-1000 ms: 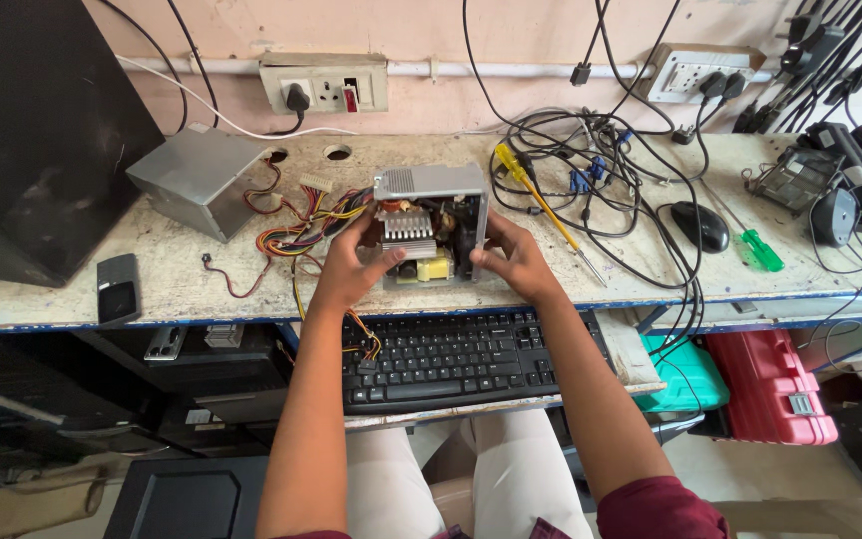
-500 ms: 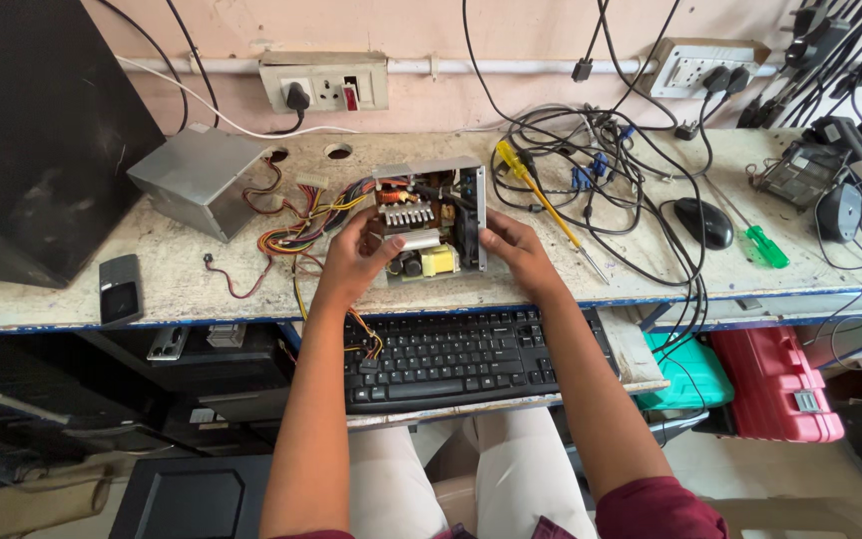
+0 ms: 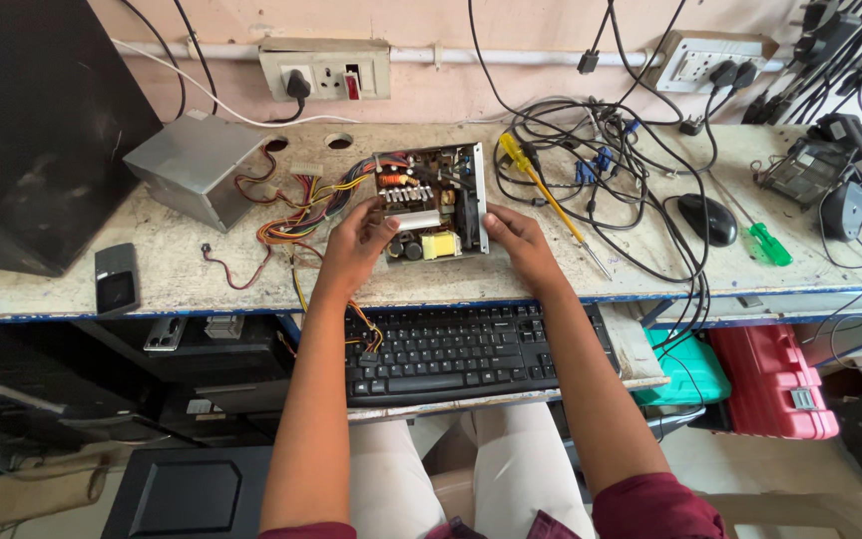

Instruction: The person uses a yellow screwdriver to remove screws from a computer power supply unit on a workbench. They rotate the unit to access different sides, remove the metal casing, and expose the internal circuit board and components.

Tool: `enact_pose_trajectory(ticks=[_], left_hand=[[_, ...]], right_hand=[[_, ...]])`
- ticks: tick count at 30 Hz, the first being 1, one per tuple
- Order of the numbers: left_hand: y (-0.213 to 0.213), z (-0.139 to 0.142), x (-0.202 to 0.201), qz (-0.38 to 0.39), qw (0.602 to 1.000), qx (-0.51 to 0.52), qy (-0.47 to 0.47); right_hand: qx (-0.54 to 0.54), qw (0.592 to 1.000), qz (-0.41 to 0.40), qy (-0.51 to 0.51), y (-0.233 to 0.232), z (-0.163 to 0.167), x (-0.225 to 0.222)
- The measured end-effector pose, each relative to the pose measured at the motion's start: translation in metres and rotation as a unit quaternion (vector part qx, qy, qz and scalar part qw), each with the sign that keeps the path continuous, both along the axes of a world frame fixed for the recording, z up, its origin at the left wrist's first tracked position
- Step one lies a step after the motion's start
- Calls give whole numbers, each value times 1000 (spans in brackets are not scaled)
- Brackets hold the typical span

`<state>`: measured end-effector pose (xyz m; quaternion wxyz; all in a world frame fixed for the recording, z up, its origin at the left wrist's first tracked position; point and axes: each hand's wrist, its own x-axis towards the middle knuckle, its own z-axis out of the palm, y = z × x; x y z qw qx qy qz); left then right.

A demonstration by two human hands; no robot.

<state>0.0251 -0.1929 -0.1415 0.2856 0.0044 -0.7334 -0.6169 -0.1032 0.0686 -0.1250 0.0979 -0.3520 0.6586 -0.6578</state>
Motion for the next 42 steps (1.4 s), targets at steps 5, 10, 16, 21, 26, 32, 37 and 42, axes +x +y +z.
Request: enact_pose_trajectory(ticks=[5, 10, 16, 21, 26, 32, 37, 42], left_hand=[[0, 0, 0, -4, 1000, 5, 8], [-2, 3, 4, 3, 1000, -11, -7], [-3, 3, 5, -26, 999, 28, -1], [-4, 2, 7, -40, 998, 39, 23], [-4, 4, 8, -43, 998, 54, 10], [-4, 7, 9, -58, 997, 28, 38], [-3, 12, 11, -55, 998, 32, 19], [-1, 18, 11, -32, 998, 36, -33]], right_hand=[[-5, 1000, -3, 4, 0, -1, -2], [6, 1000, -9, 4, 0, -1, -2], [5, 1000, -2, 5, 0, 1, -2], [1, 1000, -1, 6, 2, 1, -1], [10, 1000, -8, 8, 1, 3, 0], [0, 1000, 8, 7, 2, 8, 4], [-1, 1000, 13, 18, 3, 11, 5], [7, 1000, 0, 14, 2, 11, 5]])
